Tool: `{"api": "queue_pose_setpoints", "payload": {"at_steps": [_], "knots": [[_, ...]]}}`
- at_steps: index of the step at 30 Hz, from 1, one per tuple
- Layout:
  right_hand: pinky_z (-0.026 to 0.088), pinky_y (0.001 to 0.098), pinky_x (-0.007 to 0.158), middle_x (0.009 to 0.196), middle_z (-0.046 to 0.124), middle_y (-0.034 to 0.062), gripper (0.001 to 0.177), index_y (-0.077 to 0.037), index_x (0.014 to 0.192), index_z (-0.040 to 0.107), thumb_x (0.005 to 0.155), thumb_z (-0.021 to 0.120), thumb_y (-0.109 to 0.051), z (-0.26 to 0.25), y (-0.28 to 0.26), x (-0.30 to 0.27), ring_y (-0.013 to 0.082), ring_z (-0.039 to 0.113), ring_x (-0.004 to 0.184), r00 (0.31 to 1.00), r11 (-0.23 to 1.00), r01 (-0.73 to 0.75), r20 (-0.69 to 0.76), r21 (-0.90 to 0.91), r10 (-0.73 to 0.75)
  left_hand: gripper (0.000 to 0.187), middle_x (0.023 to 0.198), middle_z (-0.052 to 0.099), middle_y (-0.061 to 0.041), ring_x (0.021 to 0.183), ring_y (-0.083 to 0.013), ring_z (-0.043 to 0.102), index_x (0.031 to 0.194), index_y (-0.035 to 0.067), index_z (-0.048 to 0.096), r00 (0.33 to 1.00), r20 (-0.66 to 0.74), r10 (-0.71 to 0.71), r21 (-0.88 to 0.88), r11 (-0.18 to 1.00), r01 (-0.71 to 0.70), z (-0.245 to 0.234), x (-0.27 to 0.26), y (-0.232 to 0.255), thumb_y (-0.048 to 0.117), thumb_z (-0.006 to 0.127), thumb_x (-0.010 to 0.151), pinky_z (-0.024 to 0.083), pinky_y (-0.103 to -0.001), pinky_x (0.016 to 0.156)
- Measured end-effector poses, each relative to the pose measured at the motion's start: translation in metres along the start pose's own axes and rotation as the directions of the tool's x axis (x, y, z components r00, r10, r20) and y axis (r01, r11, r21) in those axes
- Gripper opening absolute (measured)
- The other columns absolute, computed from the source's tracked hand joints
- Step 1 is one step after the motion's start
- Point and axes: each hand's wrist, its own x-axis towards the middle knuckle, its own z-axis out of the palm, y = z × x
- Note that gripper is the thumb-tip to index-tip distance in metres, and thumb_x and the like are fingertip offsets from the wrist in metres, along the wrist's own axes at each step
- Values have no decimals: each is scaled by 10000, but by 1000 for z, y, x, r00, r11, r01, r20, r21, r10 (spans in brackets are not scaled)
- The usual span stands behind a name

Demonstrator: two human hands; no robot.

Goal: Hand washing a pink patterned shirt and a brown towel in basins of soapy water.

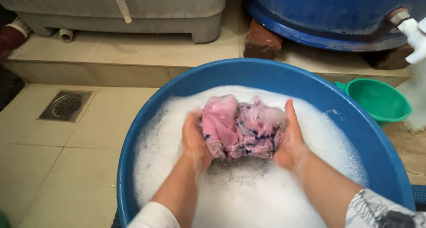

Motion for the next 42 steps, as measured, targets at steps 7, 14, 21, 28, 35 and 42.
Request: {"api": "queue_pose_setpoints", "payload": {"at_steps": [7, 14, 21, 28, 35, 42], "knots": [[511, 525, 723, 1079, 687, 414, 499, 34, 1027, 696, 1017, 725, -464, -30, 24, 84, 298, 588, 810, 917, 697, 376, 137, -611, -374, 550, 1019, 737, -164, 947, -361, 688, 1156, 19, 716, 994, 110, 6, 762, 641, -88, 18, 22, -10, 469, 579, 872, 522, -516, 802], [448, 464, 1001, 1134, 692, 150, 285, -90, 969, 708, 969, 615, -359, 32, 48, 42, 327, 555, 1150, 712, -54, 248, 220, -967, -667, 684, 1330, 597, -137, 1295, -388, 490, 1318, 137, 609, 926, 300, 228, 798, -592, -112, 17, -9, -48, 341, 762, 683, 415, -522, 1014], [205, 557, 1173, 1639, 101, 165, 669, -281, 1569, 276, 1002, 623, -359, -44, 95, 70, 415, 80, 1490, 891, -168, 68, 136, -983, -433, 420, 1403, 517, -204, 1267, -411, 522, 1286, 93, 635, 787, 98, 609, 976, -214, 44, -23, 15, -64, 351, 589, 958, 417, -504, 1074], [618, 295, 908, 1761, -10, 153, 999, -348, 1662, 153, 851, 521, 106, -89, 129, 121, 361, 174, 1587, 968, -147, 20, 57, -989, -245, 515, 1181, 569, -190, 1117, -392, 577, 1138, 64, 668, 803, 194, 564, 973, -216, -83, -51, 42, -80, 247, 815, 679, 514, -469, 933], [431, 519, 1120, 1618, 309, 166, 568, -259, 1519, 341, 992, 540, -333, -78, 117, 164, 356, 454, 1402, 984, -121, -94, -74, -988, -161, 293, 1140, 644, -165, 1120, -315, 634, 1091, 67, 676, 841, 56, 538, 998, -5, -63, -56, 54, -80, 289, 713, 902, 529, -431, 974], [420, 532, 1145, 1467, 480, 266, 633, -40, 1398, 507, 1054, 375, -554, -115, 142, 212, 406, 536, 1340, 963, -113, -115, -83, -987, -257, 480, 1213, 693, -152, 1185, -296, 647, 1249, 78, 646, 906, -80, 415, 996, 76, 53, -42, 45, -59, 410, 648, 903, 503, -416, 1046]]}}
